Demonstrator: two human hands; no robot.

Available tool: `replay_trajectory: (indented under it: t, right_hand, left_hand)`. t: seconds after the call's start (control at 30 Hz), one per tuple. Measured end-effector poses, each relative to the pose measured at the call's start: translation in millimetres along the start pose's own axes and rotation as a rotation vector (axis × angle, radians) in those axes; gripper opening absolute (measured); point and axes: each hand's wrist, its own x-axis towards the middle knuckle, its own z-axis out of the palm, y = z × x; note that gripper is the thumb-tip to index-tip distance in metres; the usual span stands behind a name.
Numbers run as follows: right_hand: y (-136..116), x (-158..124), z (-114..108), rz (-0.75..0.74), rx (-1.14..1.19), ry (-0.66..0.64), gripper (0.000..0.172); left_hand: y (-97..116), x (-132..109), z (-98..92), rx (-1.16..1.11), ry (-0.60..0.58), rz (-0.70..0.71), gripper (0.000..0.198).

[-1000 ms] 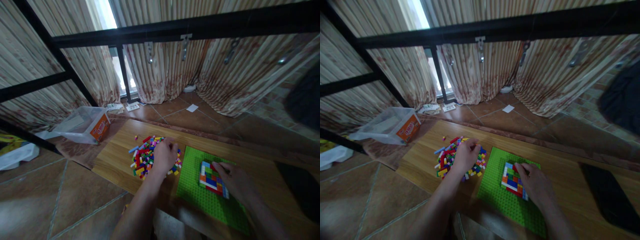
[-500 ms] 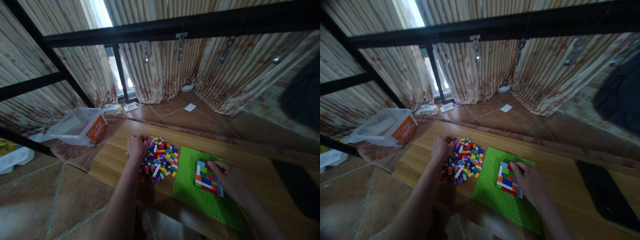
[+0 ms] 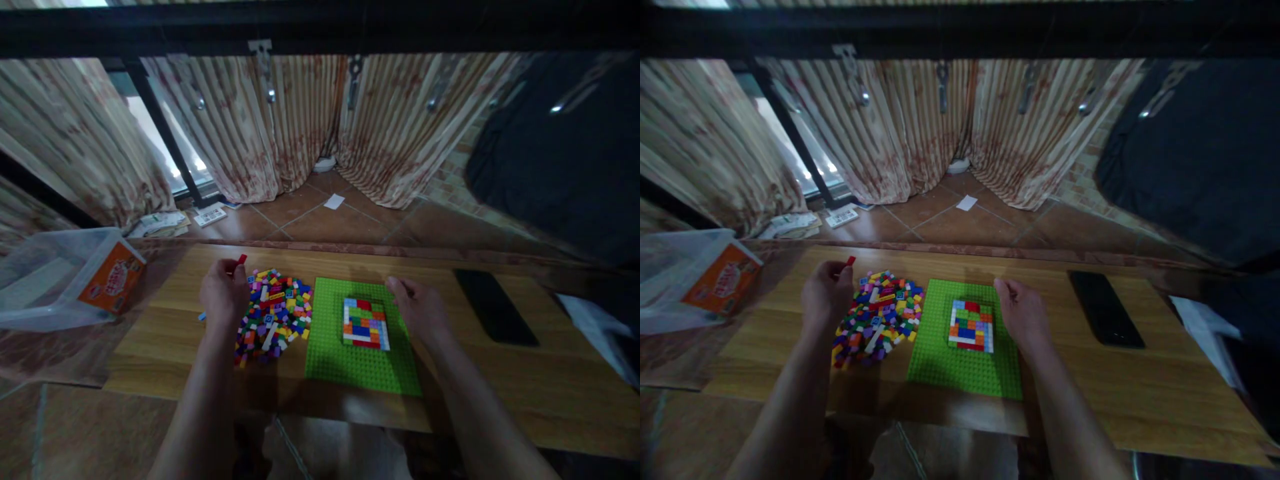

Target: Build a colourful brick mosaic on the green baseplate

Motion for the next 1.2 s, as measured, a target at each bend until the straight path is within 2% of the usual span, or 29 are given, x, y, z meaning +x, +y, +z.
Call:
replay_trajectory:
  t: [0.07,0.1,0.17,0.27,0.4,0.47,0.53,0.73,0.8,0.97,1.2]
  right_hand:
    - [2.5,1.2,1.1,-0.024,0.107,0.021,0.046]
    - [2.9,1.0,2.0,-0.051,0.159,0.030,0.043]
    - [1.4,-1.1,3.6,-0.118,0.251,0.040,0.037]
    - [-5.9,-8.2,2.7,-0.240,0.344,-0.036,0.028]
    - [-16.8,-19.4,-3.2,-0.385,0.328,-0.215,0.047]
    - [-19.2,-23.3,-4.9,-0.417,0.293,-0.255,0.052]
    - [-19.8,-25.7,-5.5,-0.440,0.262,-0.257,0.049]
    - [-15.6,-26.1,-9.3,-0.494,0.183,-0.230,0.039]
    - [-9.8,-23.4,-11.7,-0.470,0.145,-0.232,0.040]
    - [10.3,-16.0,-13.6,-0.366,0.080,-0.323,0.046]
    - [16.1,-15.8,-9.7,-0.365,0.054,-0.344,0.045]
  left_hand:
    - [13.4,-12.6,2.7,-0.234,-0.042,0.078,0.020]
    - [20.6,-21.0,6.0,-0.387,-0.101,0.107,0.019]
    - [35.6,-41.0,15.1,-0.666,-0.280,0.098,0.019]
    - [58.1,-73.6,28.0,-0.915,-0.586,-0.012,0.023]
    - [80.0,-105.5,37.6,-1.057,-0.855,-0.144,0.026]
    - [85.5,-113.1,40.3,-1.081,-0.920,-0.175,0.028]
    - [88.2,-116.5,42.1,-1.083,-0.964,-0.186,0.029]
    - [88.4,-116.2,45.0,-1.012,-1.011,-0.110,0.033]
    - [86.3,-112.8,47.6,-0.933,-0.958,-0.042,0.032]
    - [77.8,-99.8,54.7,-0.760,-0.711,0.091,0.024]
    - [73.8,-97.1,57.4,-0.659,-0.721,0.157,0.023]
